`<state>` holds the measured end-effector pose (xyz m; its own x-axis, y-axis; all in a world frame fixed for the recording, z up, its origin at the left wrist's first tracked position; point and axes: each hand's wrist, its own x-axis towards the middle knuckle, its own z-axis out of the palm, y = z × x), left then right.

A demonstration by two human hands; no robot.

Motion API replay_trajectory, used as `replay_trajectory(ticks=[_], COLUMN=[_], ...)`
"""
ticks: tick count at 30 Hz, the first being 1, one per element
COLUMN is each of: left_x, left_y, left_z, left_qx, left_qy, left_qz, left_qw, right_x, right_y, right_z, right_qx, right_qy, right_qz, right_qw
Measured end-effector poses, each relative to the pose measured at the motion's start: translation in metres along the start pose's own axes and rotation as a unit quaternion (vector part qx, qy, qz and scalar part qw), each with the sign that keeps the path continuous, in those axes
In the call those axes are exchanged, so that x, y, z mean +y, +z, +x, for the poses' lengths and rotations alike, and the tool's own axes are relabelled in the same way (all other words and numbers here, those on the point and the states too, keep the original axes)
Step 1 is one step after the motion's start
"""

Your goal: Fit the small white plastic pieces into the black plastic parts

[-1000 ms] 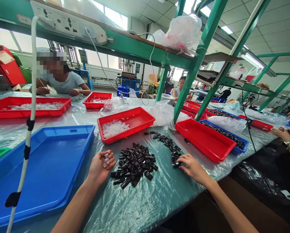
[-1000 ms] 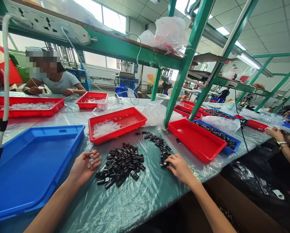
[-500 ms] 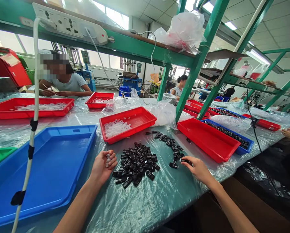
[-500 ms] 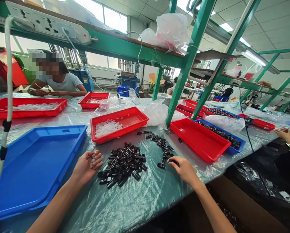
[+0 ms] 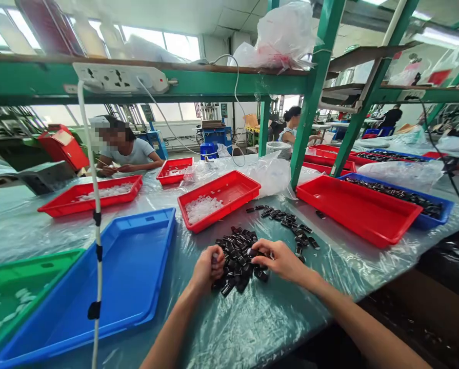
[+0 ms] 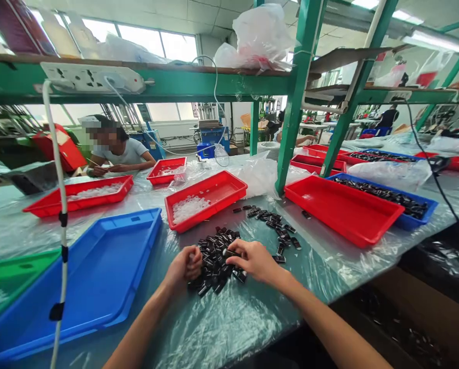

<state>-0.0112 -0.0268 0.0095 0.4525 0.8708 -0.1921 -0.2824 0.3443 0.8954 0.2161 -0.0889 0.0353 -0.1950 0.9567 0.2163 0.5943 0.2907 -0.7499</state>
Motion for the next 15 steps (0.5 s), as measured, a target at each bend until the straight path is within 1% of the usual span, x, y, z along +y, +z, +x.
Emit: replay_trajectory(ticks=[2,4,7,11,15], left_x=[-0.007,-0.010,-0.011,-0.009,-0.011], left_y=[-0.001,-0.005,-0.009,-0.006,-0.004], left_z=[0.001,0.002,0.000,-0.004,-0.006], left_qx=[0.026,0.046,0.036,0.009,-0.018], left_qy=[0.045,0.085,0.106,0.108,0.075], left_qz=[0.094,0.162,0.215,0.242,0.242], left_qw=[0.994,0.982,0.970,0.964,0.967], right_x=[-0.013,-0.020,-0.016,0.000,0.005], right_y=[0.017,0.031,0.045,0.052,0.052], right_z=[0.024,0.043,0.059,0.059,0.052], right_qx=[-0.013,-0.020,-0.023,-0.022,-0.015], right_qy=[-0.055,-0.100,-0.121,-0.150,-0.182], right_qz=[-0.019,-0.034,-0.014,0.066,0.101], right_qw=[0.998,0.994,0.992,0.986,0.978])
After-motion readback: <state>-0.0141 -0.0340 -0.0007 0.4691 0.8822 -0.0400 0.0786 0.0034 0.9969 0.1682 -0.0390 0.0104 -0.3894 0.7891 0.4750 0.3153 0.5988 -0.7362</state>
